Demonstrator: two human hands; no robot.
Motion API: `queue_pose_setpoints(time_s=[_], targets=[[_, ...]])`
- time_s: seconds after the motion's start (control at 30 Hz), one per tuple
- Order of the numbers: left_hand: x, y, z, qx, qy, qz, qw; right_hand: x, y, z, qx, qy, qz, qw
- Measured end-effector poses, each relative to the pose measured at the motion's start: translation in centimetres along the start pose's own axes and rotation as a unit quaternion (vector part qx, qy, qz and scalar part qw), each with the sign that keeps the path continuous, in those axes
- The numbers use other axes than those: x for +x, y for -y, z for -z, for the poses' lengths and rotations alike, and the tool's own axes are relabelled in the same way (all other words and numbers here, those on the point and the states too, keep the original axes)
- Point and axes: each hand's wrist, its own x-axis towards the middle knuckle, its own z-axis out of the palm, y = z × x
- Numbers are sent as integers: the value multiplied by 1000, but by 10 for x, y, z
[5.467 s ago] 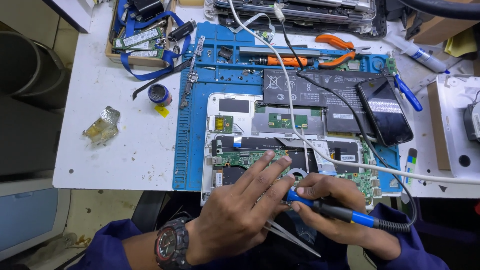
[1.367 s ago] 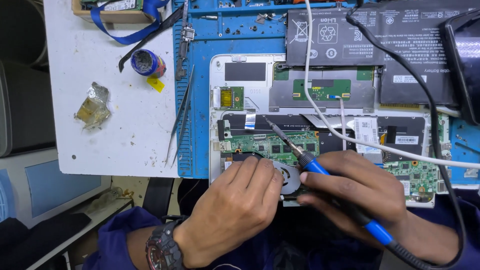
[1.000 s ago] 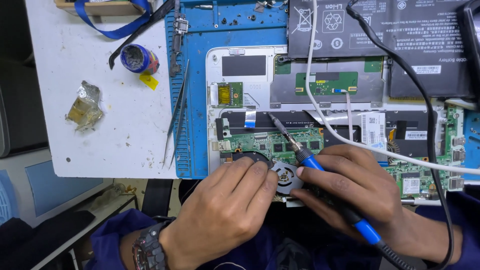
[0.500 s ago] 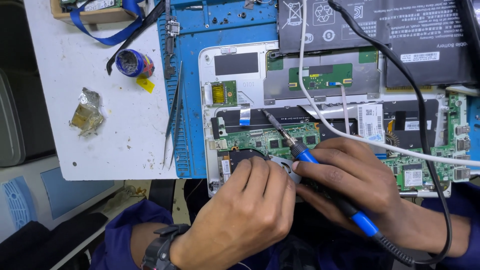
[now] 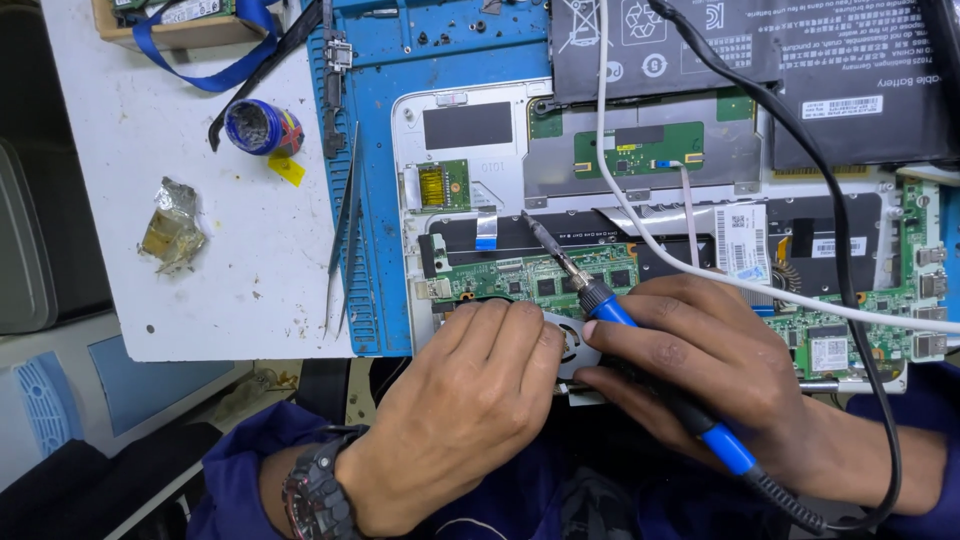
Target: Soldering small wires onto a laptop cooling fan assembly using a soldering iron and tweezers.
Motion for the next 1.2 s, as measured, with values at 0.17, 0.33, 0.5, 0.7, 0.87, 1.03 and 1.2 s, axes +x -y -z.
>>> queue_pose_setpoints(time_s=[0.17,0.33,0.5,0.7,0.87,1.03,1.2], targets=[[-3,3,-1,-41,-13,3,999,1,1,0,-3,-1,-2,1000],[-12,10,3,-122,-50,-11,991,4,2,1,2,-3,3,1000],[-18,20,-4,-236,-125,-41,963,6,2,3,-5,13,5,1000],[-15,31,-14,-264,-166,-78,947,8,4,3,-2,14,1,1000],[-15,36,-16,-249,-172,-104,947,9,4,3,-5,18,3,1000],[-15,35,-16,-235,-174,-101,951,9,4,4,-6,27,2,1000],[-17,34,-17,-234,-171,-95,952,8,4,4,-7,33,-2,999]])
